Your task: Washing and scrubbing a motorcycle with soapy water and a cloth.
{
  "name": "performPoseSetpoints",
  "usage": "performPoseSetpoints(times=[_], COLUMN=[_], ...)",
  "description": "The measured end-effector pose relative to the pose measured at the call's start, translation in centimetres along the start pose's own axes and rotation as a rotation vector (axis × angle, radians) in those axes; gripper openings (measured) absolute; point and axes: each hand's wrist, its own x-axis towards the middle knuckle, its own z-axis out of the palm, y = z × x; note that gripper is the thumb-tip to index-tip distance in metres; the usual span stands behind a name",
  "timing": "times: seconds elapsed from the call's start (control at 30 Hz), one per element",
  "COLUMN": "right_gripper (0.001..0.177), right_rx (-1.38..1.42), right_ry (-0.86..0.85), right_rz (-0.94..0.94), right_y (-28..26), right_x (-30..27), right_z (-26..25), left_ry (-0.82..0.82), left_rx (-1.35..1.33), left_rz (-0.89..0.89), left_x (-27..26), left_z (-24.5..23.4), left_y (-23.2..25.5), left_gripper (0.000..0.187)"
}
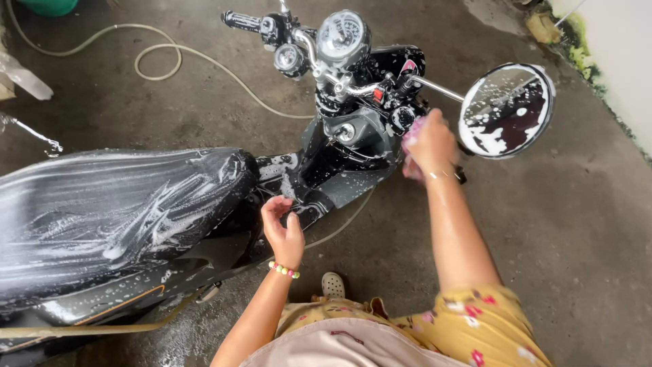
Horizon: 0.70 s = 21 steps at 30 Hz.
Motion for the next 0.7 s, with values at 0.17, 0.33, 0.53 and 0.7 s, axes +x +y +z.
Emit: performPoseSetpoints(times=[0.17,0.33,0.53,0.7], right_gripper=[0.045,0.043,0.061,0.032], right_rx=[0.053,0.437,0.122,0.125], right_ry=[0.016,-0.273,-0.073,0.459], right_rz=[-0.037,0.024,-0.015,-0.261], right_y=[3.9,7.4,2.2,-3.2], right_x=[-0.1,-3.5,1.3,3.2], right_z=[2.3,-0.1,0.9,4.8], left_ry=[-0.056,0.185,0.357,0.149], left_rx=[0.118,0.162,0.075,0.236], left_rz=[0.066,0.059,0.007,-0.139], left_x=[3.0,6.8,7.5,8.1], left_z=[-3.3,-12.7,-16.3,-13.8], left_y=[2.0,1.0,-2.0,-1.6], left_gripper=[0.029,0.024,0.021,0.018])
